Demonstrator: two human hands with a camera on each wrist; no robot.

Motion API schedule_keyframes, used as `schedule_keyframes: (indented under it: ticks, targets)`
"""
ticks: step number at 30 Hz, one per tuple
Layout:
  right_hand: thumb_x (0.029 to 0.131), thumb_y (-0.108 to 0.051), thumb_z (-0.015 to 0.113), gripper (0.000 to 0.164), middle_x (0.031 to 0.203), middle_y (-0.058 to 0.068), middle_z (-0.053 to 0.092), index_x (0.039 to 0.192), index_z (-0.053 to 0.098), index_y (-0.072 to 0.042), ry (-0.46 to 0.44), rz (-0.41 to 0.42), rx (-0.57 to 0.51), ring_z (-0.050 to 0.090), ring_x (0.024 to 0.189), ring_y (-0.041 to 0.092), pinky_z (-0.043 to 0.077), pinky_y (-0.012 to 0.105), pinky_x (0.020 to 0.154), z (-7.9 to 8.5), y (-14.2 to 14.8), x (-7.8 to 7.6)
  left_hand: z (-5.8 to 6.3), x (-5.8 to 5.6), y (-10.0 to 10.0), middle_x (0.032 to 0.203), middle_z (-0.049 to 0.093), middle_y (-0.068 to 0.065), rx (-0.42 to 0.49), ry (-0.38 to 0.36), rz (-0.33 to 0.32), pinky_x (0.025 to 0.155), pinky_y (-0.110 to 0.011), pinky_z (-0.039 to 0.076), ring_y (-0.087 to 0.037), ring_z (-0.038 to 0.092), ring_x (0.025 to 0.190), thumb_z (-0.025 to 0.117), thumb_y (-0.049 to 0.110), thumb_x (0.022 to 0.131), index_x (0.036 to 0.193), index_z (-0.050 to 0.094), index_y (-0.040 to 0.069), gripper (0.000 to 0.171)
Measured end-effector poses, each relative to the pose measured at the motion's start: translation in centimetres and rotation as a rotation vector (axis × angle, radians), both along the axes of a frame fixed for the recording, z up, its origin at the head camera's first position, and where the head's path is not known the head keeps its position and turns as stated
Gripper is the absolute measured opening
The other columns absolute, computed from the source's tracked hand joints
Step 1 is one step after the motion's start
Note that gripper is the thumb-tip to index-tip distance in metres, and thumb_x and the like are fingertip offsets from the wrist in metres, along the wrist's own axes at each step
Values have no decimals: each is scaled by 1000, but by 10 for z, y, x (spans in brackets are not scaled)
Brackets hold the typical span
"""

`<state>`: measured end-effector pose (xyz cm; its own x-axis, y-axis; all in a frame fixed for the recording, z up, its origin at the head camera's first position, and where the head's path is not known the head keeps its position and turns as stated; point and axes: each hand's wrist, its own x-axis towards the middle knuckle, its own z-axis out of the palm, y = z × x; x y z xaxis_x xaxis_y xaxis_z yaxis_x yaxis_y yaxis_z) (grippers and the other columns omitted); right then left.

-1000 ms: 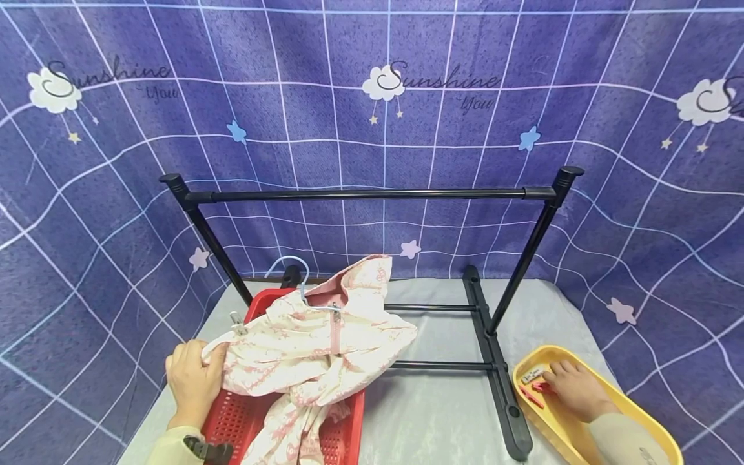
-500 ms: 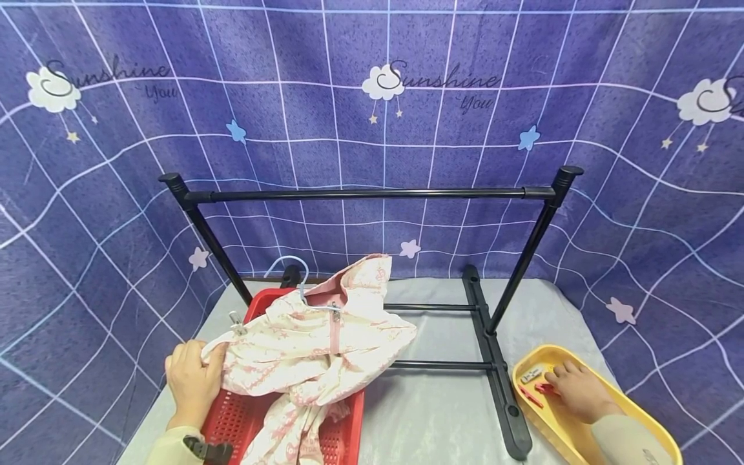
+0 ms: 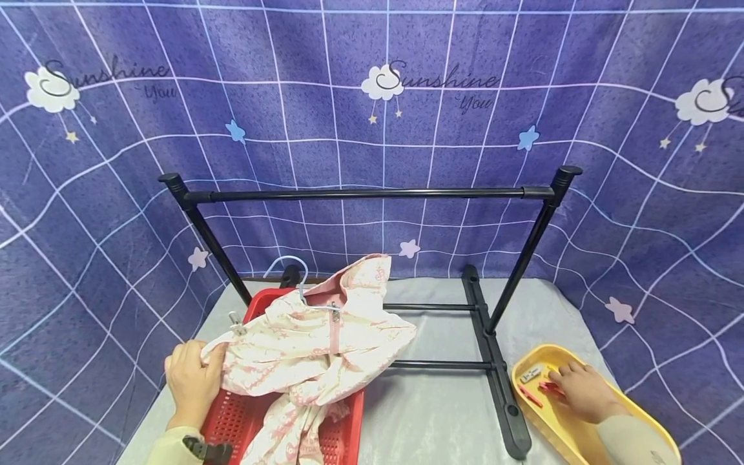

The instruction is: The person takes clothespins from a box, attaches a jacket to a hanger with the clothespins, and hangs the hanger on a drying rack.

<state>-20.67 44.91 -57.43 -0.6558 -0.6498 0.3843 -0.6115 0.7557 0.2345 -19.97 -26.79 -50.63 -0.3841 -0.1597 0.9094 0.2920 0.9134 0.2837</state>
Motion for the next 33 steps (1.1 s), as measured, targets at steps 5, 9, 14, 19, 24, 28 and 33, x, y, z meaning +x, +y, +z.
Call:
schedule_keyframes:
  ticks: [5,9,14,19,24,28,33]
  targets:
    - [52,-26,89,42,72,-6,43,79,57,-18,1,-4,6,48,67,21,39,39,55,0,0,-1,-1,-1,-1,68,48,-18,3,-2,4,64,-51,25,-40,44,66,48,58,98,73,47,0,63]
    - [52,-26,89,42,72,-6,44,80,59,-18,4,-3,10,49,67,21,39,38,55,0,1,-3,-1,-1,-1,68,48,-18,3,-4,4,64,-51,25,-40,44,65,48,58,98,73,47,1,63]
    - [52,-27,89,43,72,-5,45,80,59,-17,-7,-19,22,50,67,22,38,37,53,3,0,-1,-2,0,-1,68,48,-18,4,-10,2,64,-51,25,-40,44,66,48,58,98,73,47,1,62]
    - [50,-28,89,45,73,-4,47,81,59,-15,7,-22,21,51,67,22,38,36,52,10,0,-1,-1,0,-1,68,48,-18,4,-10,2,64,-51,25,-40,44,66,48,58,98,73,47,1,63]
    - [49,-28,90,47,74,-5,46,82,59,-16,5,-10,14,50,67,21,38,36,52,16,-1,-1,-1,0,0,68,48,-18,2,-3,3,64,-50,25,-40,44,66,48,58,98,73,47,0,62]
    - [51,-29,90,47,74,-6,45,82,57,-17,-7,-12,13,50,68,22,37,36,53,20,-1,-2,0,-1,0,68,48,-18,-4,10,4,63,-50,25,-40,44,65,49,57,98,73,47,1,62]
    - [50,-30,90,48,75,-4,46,83,58,-16,-1,-17,23,50,69,23,38,38,54,24,-1,-4,0,0,0,68,47,-18,2,-10,5,63,-50,25,-40,44,66,48,58,98,72,47,1,63]
